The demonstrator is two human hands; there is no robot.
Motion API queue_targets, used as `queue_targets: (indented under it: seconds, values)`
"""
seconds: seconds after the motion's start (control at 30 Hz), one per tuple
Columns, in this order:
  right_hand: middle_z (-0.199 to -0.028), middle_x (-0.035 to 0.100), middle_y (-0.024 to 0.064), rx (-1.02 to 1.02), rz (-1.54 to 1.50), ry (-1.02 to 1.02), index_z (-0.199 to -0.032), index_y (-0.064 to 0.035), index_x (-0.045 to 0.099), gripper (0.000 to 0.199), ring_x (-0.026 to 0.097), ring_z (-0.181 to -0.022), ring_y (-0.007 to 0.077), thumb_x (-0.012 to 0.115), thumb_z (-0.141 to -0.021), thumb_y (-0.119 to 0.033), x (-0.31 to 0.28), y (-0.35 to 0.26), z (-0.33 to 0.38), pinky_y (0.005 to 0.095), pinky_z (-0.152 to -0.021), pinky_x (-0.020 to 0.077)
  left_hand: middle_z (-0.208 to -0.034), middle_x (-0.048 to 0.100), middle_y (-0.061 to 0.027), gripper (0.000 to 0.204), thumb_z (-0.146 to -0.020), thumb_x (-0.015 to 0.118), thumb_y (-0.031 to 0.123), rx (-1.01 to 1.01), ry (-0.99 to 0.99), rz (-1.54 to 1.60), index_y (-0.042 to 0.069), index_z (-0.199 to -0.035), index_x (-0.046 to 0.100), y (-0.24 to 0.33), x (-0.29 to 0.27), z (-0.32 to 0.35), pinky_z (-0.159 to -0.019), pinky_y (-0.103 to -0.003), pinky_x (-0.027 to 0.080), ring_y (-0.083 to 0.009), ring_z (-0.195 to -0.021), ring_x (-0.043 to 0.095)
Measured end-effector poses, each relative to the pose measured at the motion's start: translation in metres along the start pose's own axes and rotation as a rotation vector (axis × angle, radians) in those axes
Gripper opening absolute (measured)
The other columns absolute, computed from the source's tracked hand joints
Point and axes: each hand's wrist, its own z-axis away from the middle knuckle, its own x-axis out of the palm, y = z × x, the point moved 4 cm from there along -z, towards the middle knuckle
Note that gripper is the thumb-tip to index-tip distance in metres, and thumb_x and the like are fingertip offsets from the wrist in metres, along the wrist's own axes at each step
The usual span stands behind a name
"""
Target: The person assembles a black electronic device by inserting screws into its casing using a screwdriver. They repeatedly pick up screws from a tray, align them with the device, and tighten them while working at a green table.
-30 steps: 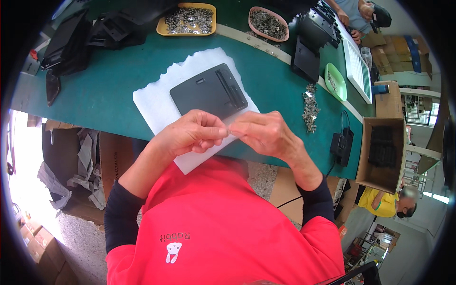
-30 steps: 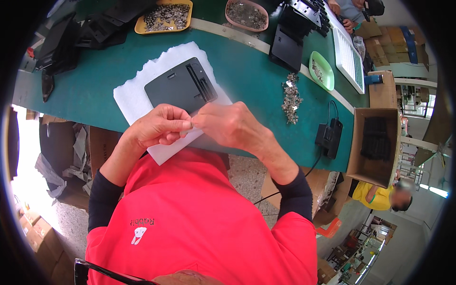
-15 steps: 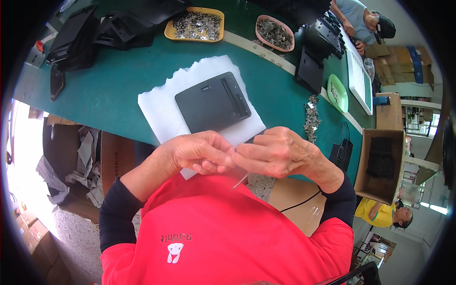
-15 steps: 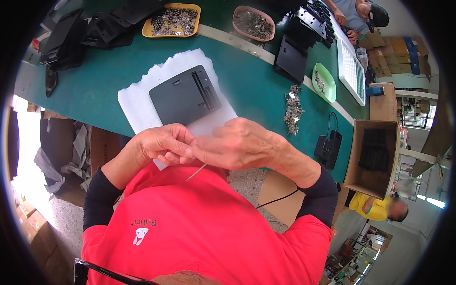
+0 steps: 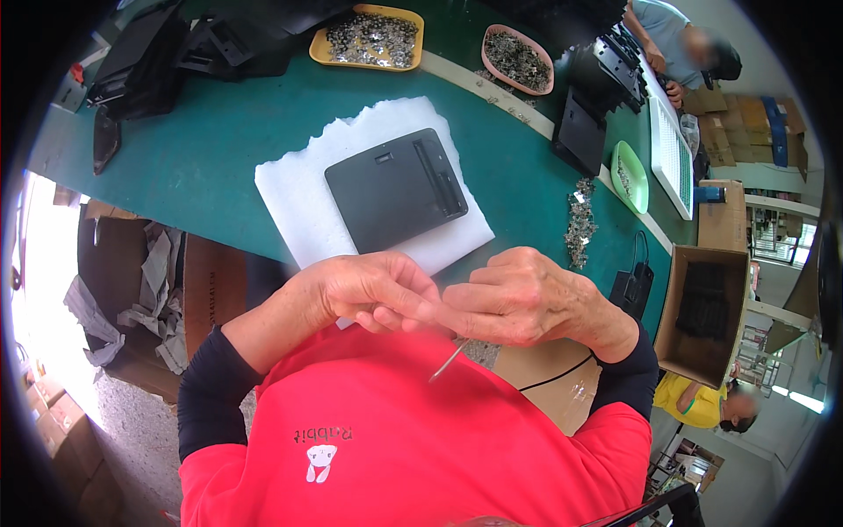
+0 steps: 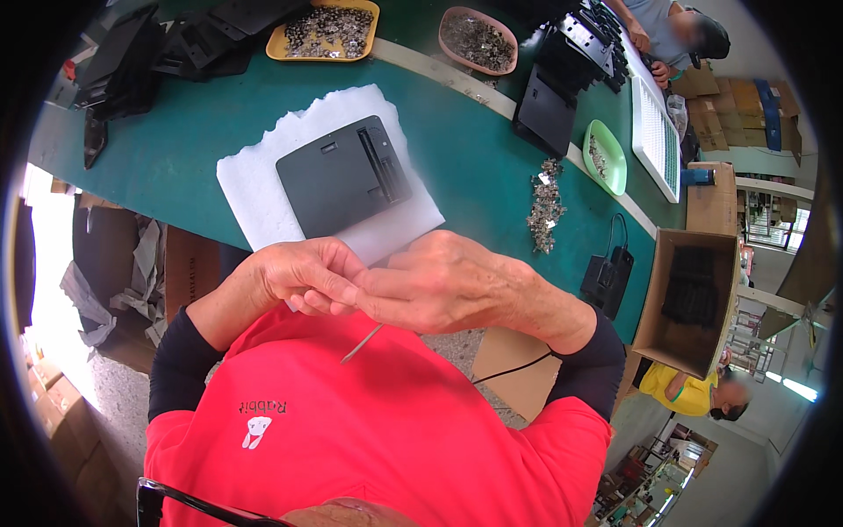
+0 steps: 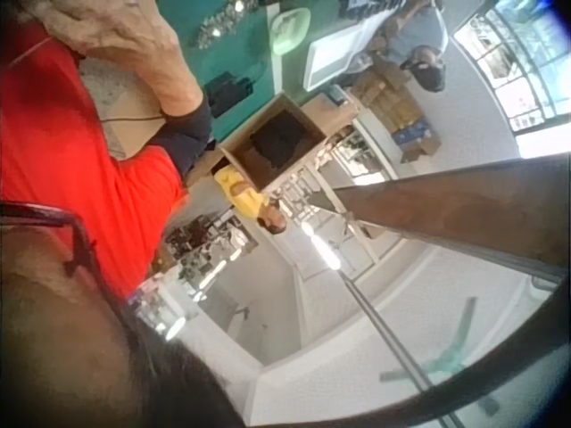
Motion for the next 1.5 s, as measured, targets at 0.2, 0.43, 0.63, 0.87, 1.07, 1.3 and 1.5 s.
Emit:
queue_targets:
  seconds: [0.2,0.43,0.63,0.87,1.07,1.3,1.5]
  values:
    - [-0.078,0.059,0.0065,0.249,-0.082,0.085,-0.087,-0.0018,0.064,0.013,0.057,-0.056,0.0216,0.068,-0.076,-0.002,-0.005,0.031,0.005,0.0316,-0.045,0.0453,-0.074,0.063,-0.0077,0.014,-0.087,0.071,0.008,0.315,0.210,0.079,-0.002,-0.095,0.064,0.024,-0.010,0.010,-0.036,-0.017,0.032,-0.0041,-0.048,0.049]
    - [-0.090,0.063,0.0071,0.499,0.063,-0.045,-0.090,-0.0032,0.062,0.007,0.063,-0.075,0.0290,0.065,-0.083,-0.004,0.011,0.120,0.022,0.0351,-0.061,0.0506,-0.090,0.067,-0.0145,0.021,-0.090,0.066,0.006,0.726,0.682,-0.118,-0.007,-0.106,0.061,0.041,-0.033,0.013,-0.067,-0.024,0.057,-0.0170,-0.076,0.068]
    - [-0.089,0.062,0.0058,0.450,0.109,-0.087,-0.089,-0.0048,0.061,0.008,0.062,-0.072,0.0284,0.065,-0.083,-0.005,0.023,0.127,0.017,0.0360,-0.058,0.0505,-0.098,0.069,-0.0160,0.021,-0.092,0.062,0.004,0.701,0.711,-0.223,-0.005,-0.112,0.061,0.040,-0.038,0.011,-0.074,-0.027,0.059,-0.0196,-0.085,0.071]
    - [-0.096,0.059,0.0045,0.378,0.173,-0.084,-0.088,-0.0047,0.060,0.015,0.062,-0.067,0.0242,0.068,-0.076,0.000,0.030,0.126,0.021,0.0321,-0.051,0.0502,-0.097,0.069,-0.0166,0.022,-0.092,0.063,0.004,0.731,0.724,-0.210,-0.006,-0.112,0.064,0.039,-0.039,0.014,-0.074,-0.027,0.060,-0.0195,-0.084,0.071]
    - [-0.096,0.057,0.0045,0.293,0.297,-0.096,-0.087,-0.0037,0.060,0.017,0.061,-0.062,0.0208,0.067,-0.072,0.003,0.034,0.124,0.023,0.0291,-0.048,0.0496,-0.096,0.070,-0.0162,0.021,-0.091,0.063,0.003,0.745,0.744,-0.188,-0.006,-0.110,0.064,0.037,-0.040,0.013,-0.075,-0.026,0.060,-0.0188,-0.083,0.071]
    - [-0.096,0.055,0.0054,0.270,0.407,-0.226,-0.083,-0.0026,0.058,0.013,0.061,-0.060,0.0185,0.063,-0.072,0.003,0.038,0.117,0.015,0.0288,-0.046,0.0501,-0.095,0.070,-0.0153,0.019,-0.090,0.063,0.001,0.754,0.764,-0.203,-0.006,-0.108,0.065,0.036,-0.037,0.014,-0.074,-0.026,0.060,-0.0181,-0.082,0.071]
    - [-0.092,0.058,0.0070,0.372,0.277,0.004,-0.082,-0.0018,0.062,0.013,0.060,-0.060,0.0190,0.070,-0.073,-0.001,0.036,0.119,0.016,0.0278,-0.047,0.0493,-0.093,0.070,-0.0139,0.020,-0.089,0.063,0.001,0.799,0.775,-0.142,-0.006,-0.108,0.065,0.035,-0.039,0.014,-0.073,-0.026,0.060,-0.0166,-0.079,0.070]
